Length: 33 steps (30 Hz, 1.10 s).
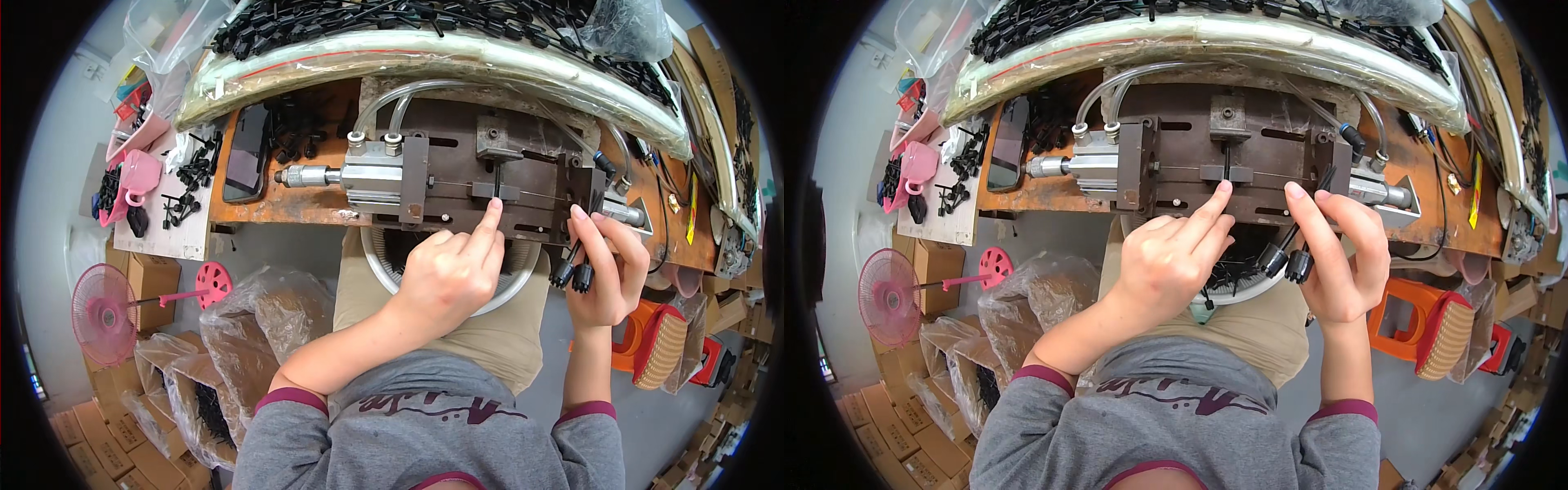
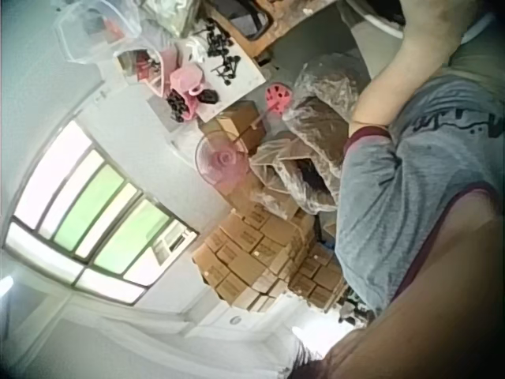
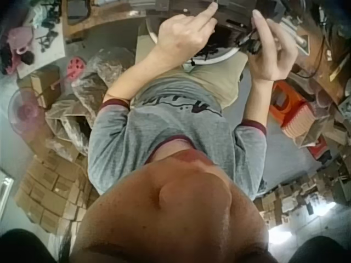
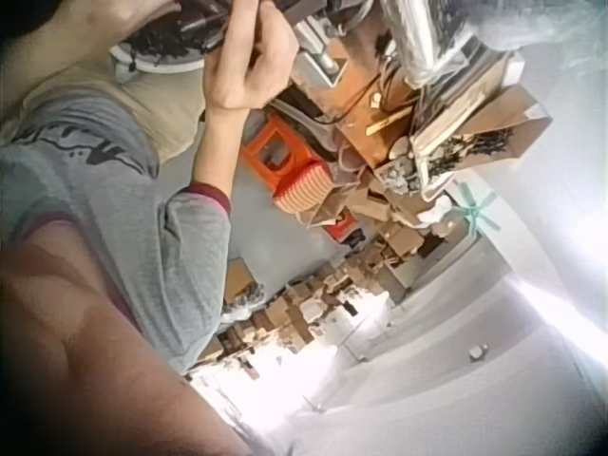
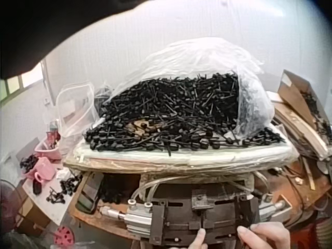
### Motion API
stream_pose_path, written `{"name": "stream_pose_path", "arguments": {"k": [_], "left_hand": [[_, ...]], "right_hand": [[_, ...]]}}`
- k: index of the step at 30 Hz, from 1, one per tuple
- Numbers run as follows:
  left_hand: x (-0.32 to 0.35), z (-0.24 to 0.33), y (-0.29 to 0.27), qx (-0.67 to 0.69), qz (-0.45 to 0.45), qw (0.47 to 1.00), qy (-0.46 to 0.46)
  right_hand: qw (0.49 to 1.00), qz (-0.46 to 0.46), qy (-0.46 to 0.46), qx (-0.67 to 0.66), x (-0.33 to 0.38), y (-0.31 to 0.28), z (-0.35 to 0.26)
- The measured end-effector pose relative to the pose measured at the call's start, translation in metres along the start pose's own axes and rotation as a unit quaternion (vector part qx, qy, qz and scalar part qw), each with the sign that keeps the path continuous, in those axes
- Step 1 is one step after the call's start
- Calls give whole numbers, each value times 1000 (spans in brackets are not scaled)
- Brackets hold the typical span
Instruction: Assembling black plastic cable connectors using a manual press jig on a workbench.
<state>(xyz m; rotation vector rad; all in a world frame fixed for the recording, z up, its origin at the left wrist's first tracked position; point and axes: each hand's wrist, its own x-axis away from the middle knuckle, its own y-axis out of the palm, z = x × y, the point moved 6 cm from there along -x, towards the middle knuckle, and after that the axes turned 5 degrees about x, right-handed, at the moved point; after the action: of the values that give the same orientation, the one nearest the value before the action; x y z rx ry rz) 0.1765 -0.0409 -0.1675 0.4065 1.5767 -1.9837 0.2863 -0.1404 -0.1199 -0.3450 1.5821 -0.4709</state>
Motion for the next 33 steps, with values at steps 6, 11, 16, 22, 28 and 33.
{"name": "stream_pose_path", "arguments": {"k": [6, 11, 16, 22, 28, 33], "left_hand": [[-11, -4, -2, 25, -26, 999, -7], [-13, -5, -3, 47, -26, 998, -16], [-15, -5, -3, 52, -46, 997, -28], [-13, -9, -2, 83, -62, 993, -51], [-7, 7, -35, 307, 42, 951, 1], [-1, 0, -34, 288, 69, 955, -26]], "right_hand": [[999, -23, -41, 16, 0, -4, -8], [998, -28, -53, 17, 6, -5, -13], [994, -8, -100, 34, 10, -4, -20], [990, -13, -122, 62, 13, -1, -24], [992, -11, -116, 54, 13, 4, -25], [996, -11, -79, 26, 4, 12, -23]]}}
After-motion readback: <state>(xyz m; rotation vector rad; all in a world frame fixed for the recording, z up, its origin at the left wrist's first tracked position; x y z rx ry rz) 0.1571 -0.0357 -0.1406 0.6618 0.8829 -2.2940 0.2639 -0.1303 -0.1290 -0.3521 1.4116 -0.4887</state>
